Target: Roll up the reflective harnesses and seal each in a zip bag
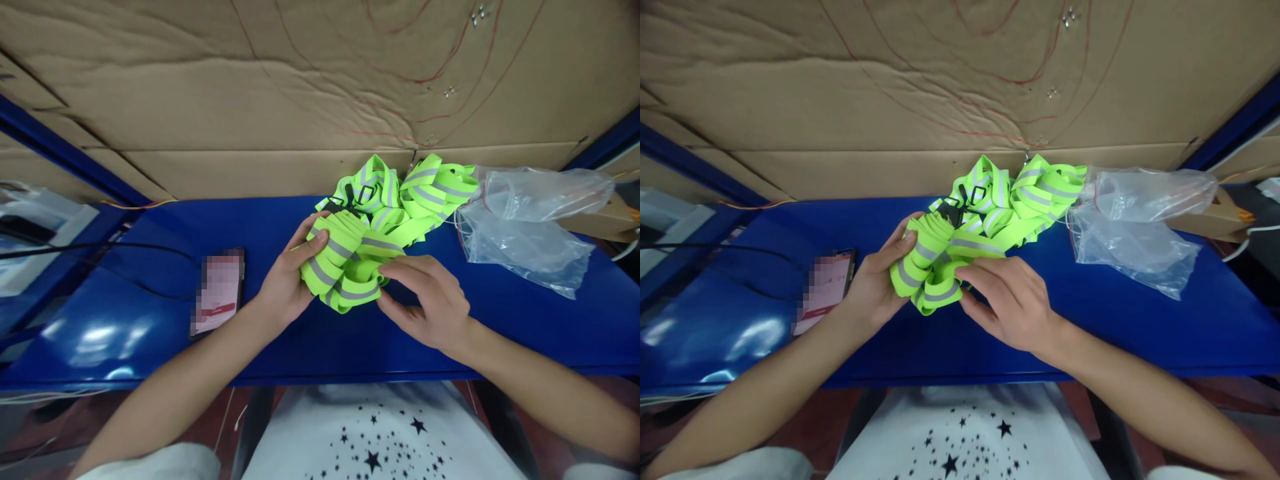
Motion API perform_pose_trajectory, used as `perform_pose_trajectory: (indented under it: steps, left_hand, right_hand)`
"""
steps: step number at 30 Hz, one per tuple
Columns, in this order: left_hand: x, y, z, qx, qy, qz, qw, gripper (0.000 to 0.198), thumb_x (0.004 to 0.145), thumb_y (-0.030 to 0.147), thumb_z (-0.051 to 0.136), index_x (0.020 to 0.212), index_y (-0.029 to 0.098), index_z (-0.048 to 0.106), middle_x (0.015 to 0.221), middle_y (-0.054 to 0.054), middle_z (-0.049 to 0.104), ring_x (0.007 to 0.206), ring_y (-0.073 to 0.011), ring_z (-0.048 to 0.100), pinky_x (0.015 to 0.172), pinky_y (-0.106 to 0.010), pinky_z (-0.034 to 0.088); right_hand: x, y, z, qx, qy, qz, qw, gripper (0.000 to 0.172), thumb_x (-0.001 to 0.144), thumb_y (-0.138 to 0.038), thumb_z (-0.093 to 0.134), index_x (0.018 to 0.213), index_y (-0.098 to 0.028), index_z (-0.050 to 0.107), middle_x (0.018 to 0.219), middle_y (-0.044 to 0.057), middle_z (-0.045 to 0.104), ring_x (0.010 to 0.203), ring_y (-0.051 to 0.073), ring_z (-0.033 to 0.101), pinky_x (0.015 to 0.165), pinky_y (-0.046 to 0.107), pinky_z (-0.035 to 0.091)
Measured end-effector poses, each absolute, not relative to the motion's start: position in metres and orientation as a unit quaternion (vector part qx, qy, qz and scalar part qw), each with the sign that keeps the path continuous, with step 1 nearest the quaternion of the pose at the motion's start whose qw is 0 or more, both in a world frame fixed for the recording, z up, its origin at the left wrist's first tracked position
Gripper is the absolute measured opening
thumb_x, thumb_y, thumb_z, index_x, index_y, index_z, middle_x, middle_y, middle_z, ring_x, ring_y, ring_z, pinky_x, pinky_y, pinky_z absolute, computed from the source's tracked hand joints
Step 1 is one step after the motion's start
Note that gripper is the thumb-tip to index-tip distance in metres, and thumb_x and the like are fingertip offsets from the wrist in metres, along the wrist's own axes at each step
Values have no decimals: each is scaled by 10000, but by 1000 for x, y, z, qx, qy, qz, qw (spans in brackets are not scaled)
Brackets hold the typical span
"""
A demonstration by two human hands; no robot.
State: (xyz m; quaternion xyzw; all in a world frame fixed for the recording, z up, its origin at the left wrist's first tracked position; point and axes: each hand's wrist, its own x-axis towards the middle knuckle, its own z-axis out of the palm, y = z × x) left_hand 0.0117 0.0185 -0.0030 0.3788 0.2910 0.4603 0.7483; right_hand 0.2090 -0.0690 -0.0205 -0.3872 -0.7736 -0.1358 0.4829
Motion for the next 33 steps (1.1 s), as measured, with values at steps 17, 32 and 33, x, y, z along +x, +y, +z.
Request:
perform_pose_trajectory:
  steps: [17,32,33]
  left_hand:
    - [8,31,-6,401,314,470,721,426,784,296,829,1168,254,651,1109,-36,731,1032,-256,716,876,-346,574]
    - [8,-16,3,528,255,466,662,326,757,289,870,1047,272,721,1028,-26,716,858,-211,678,770,-332,567]
    - [8,-17,3,530,256,466,661,329,766,291,865,1060,275,719,1038,-28,715,863,-210,676,778,-335,567]
  right_hand:
    - [222,-61,-19,-354,-858,-29,371,182,948,-87,545,992,-220,661,1099,74,685,1057,221,658,898,388,509]
    - [203,-59,-28,-294,-615,638,358,328,881,-388,766,1133,-192,690,1068,62,747,989,207,726,851,326,622]
    - [201,-59,-29,-279,-597,663,355,314,863,-358,788,1107,-185,695,1062,61,746,977,194,726,856,313,618]
